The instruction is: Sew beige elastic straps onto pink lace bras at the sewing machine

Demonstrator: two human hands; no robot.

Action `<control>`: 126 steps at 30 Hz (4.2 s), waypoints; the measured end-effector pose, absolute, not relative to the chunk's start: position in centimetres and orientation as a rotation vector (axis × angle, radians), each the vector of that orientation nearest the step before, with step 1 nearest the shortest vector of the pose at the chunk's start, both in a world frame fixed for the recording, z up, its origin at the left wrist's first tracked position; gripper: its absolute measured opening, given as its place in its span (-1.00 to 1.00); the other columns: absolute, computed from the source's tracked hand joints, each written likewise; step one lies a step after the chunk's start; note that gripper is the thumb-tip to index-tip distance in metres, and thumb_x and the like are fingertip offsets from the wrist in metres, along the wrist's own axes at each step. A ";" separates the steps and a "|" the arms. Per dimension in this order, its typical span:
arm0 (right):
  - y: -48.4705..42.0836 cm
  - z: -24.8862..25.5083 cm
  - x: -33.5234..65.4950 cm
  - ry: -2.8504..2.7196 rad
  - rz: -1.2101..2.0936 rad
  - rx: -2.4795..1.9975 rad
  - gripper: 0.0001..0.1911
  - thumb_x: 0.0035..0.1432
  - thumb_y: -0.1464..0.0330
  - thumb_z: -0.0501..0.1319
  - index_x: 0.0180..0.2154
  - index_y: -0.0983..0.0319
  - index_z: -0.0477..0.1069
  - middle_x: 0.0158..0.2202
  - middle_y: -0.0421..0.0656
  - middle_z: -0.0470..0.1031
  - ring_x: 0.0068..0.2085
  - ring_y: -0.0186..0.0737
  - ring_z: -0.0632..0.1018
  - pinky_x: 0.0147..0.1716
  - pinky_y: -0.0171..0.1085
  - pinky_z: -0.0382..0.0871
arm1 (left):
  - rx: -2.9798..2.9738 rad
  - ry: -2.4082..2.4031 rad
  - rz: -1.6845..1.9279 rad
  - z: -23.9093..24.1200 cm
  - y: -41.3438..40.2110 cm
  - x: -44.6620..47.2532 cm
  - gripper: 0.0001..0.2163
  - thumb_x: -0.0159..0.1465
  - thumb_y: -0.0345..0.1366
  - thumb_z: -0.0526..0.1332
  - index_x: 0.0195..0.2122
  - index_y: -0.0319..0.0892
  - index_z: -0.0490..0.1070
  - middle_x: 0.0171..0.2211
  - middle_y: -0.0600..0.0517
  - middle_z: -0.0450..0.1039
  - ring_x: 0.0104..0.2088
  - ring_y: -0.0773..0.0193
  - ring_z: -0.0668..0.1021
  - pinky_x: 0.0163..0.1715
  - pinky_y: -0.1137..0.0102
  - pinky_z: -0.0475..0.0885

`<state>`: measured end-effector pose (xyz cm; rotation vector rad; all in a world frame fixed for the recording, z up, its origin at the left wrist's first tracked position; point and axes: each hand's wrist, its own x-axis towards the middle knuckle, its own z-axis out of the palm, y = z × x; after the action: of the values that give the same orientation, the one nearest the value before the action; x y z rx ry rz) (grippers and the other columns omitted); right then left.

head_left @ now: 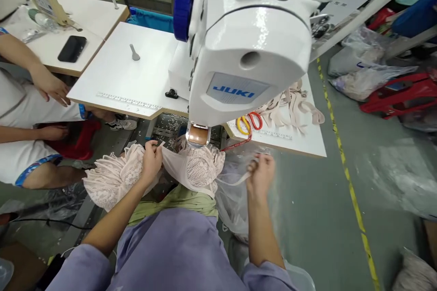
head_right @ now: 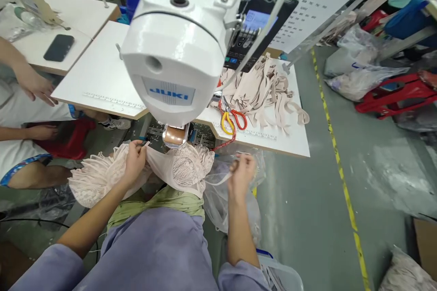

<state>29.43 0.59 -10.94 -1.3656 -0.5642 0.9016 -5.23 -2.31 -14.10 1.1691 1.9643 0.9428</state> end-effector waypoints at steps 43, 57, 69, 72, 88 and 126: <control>-3.7 -4.0 19.7 -2.203 1.163 -0.691 -0.93 0.23 0.42 0.17 -0.33 0.17 0.38 -0.43 -0.22 0.43 -0.34 -0.27 0.47 -0.32 -0.29 0.34 | 1.948 1.223 0.441 -1.6 -5.2 -2.0 -0.85 0.40 -0.28 0.06 -0.19 -0.11 0.42 -0.30 0.04 0.53 -0.33 0.30 0.55 -0.35 0.45 0.33; -4.6 -3.1 19.4 -2.422 0.778 -0.541 -0.82 0.23 0.49 0.07 -0.37 0.18 0.37 -0.45 -0.20 0.47 -0.42 -0.30 0.45 -0.42 -0.31 0.26 | 1.845 1.057 0.206 1.0 -4.1 -2.8 -0.90 0.32 -0.26 0.18 -0.26 -0.11 0.47 -0.35 0.06 0.52 -0.35 0.28 0.52 -0.37 0.42 0.32; -5.8 -4.9 17.9 -1.964 1.021 -0.957 -0.88 0.20 0.43 0.16 -0.32 0.14 0.45 -0.37 -0.17 0.55 -0.34 -0.23 0.55 -0.33 -0.27 0.41 | 1.522 1.060 0.409 -0.7 -2.9 -1.7 -0.94 0.21 -0.29 0.20 -0.35 -0.15 0.38 -0.34 0.04 0.42 -0.36 0.29 0.43 -0.37 0.43 0.33; -5.6 -3.9 17.6 -1.850 1.009 -1.015 -0.87 0.23 0.41 0.16 -0.34 0.13 0.47 -0.40 -0.18 0.53 -0.34 -0.22 0.55 -0.36 -0.25 0.42 | 1.159 1.074 0.717 -0.6 -4.0 -0.3 -0.89 0.26 -0.24 0.19 -0.30 -0.17 0.38 -0.30 0.01 0.45 -0.32 0.30 0.47 -0.29 0.42 0.40; -4.7 -1.8 17.9 -1.822 1.029 -0.999 -0.87 0.21 0.44 0.20 -0.26 0.14 0.51 -0.28 -0.19 0.62 -0.26 -0.26 0.62 -0.24 -0.29 0.49 | 1.842 1.279 0.934 -0.4 -4.8 -1.0 -0.85 0.37 -0.30 0.20 -0.20 -0.15 0.57 -0.31 0.00 0.61 -0.30 0.33 0.60 -0.28 0.48 0.48; 1.2 1.6 20.6 -1.975 1.632 -1.118 -0.84 0.28 0.36 0.19 -0.33 0.19 0.53 -0.37 -0.27 0.57 -0.32 -0.34 0.53 -0.27 -0.36 0.28 | 2.287 1.281 0.831 0.1 -3.1 -1.2 -0.79 0.42 -0.27 0.11 -0.22 -0.17 0.54 -0.42 0.07 0.61 -0.44 0.38 0.61 -0.43 0.54 0.41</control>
<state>20.58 1.19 1.58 -1.1182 -1.9745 1.6321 -1.17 -3.05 0.06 2.2867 1.2808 0.8310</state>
